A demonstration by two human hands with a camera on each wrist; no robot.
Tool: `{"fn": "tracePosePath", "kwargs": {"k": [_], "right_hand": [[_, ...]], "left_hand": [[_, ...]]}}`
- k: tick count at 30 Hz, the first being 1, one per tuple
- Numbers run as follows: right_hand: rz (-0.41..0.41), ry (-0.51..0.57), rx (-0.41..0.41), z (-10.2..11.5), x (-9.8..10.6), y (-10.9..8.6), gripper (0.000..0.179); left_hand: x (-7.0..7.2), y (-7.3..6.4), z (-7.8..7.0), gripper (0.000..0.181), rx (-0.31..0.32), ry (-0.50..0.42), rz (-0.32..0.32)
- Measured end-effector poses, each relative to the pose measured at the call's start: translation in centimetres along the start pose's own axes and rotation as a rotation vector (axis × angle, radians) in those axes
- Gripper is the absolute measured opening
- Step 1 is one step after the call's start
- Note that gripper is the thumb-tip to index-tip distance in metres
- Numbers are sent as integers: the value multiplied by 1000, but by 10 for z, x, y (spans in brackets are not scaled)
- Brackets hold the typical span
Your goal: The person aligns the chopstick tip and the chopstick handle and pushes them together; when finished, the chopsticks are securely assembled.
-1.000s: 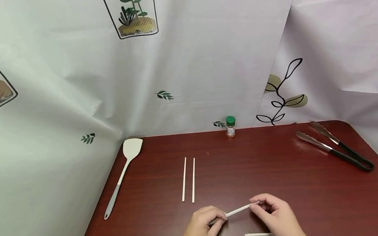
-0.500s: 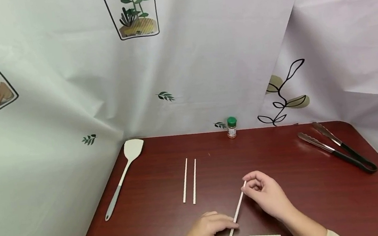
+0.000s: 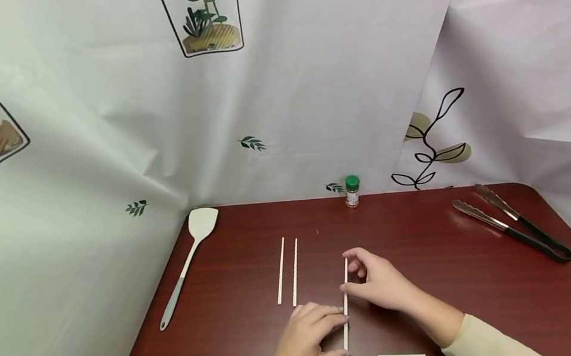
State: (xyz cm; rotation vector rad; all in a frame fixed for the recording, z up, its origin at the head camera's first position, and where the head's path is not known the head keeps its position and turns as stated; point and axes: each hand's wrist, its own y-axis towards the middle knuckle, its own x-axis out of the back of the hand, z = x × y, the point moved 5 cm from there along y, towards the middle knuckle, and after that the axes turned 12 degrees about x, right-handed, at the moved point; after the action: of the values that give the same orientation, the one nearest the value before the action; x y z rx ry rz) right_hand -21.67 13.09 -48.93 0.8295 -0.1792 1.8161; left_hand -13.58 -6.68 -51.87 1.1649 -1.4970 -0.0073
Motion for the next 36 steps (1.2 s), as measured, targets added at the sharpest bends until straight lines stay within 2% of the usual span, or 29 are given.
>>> {"fn": "tracePosePath", "kwargs": {"k": [3,7,12,16,22,27,32,36], "right_hand": [[28,-104,51,2,-4,10,71],[66,-180,50,-1,-12,24,82],[98,-196,30,-6,-23,40,81],[84,-198,21,-8,-31,51,78],[54,-237,4,-12,-41,69,66],[28,-237,-18,-18,-47,82,50],[16,-243,-32,-25,-53,90,40],[3,-235,-18,-28,-55,93,38]], "left_hand": [[0,0,6,54,16,17,-19],[2,0,15,45,46,32,-40],[4,-2,24,39,67,41,-51],[6,-3,32,36,106,61,-67],[5,-3,41,48,232,122,-100],[4,-3,47,61,333,180,-110],[6,-4,50,69,397,208,-114],[6,-4,51,69,427,214,-91]]}}
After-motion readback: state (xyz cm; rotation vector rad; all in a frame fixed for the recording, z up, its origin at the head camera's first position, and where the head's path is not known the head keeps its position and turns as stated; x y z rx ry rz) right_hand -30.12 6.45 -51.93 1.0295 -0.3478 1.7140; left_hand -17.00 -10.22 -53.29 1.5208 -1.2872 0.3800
